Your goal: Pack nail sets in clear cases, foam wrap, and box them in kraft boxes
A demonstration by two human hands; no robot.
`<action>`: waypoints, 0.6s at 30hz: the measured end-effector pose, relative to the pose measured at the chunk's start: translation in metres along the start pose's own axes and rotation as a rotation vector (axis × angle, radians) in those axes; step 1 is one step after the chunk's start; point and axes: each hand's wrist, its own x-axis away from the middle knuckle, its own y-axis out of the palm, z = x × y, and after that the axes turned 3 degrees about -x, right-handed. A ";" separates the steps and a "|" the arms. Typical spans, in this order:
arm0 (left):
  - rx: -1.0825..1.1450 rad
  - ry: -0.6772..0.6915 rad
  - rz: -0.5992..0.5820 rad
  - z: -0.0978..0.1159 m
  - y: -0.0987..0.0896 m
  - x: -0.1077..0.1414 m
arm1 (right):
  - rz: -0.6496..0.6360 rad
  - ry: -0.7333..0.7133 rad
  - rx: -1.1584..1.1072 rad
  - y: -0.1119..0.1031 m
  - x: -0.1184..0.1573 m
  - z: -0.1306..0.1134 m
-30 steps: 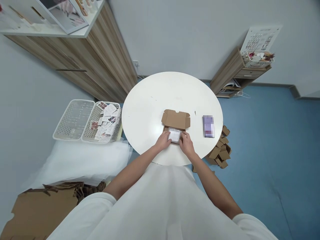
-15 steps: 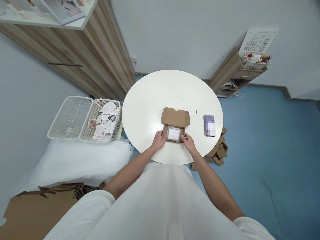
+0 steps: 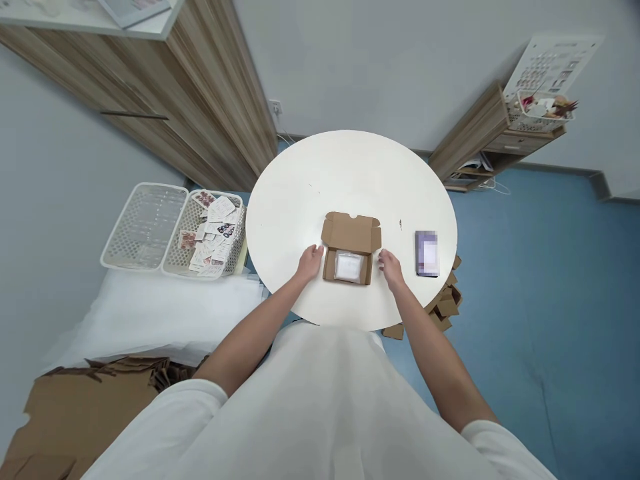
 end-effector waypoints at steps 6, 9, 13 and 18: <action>0.308 -0.112 -0.147 0.034 -0.015 -0.040 | -0.141 0.194 -0.286 0.005 -0.038 -0.030; 0.333 -0.133 -0.175 0.044 -0.015 -0.040 | -0.234 0.173 -0.279 0.008 -0.037 -0.042; 0.320 -0.038 -0.235 0.049 -0.017 -0.026 | -0.272 0.037 -0.199 0.006 -0.022 -0.052; 0.214 0.075 -0.285 0.040 -0.020 0.001 | -0.267 -0.036 0.004 -0.002 -0.002 -0.045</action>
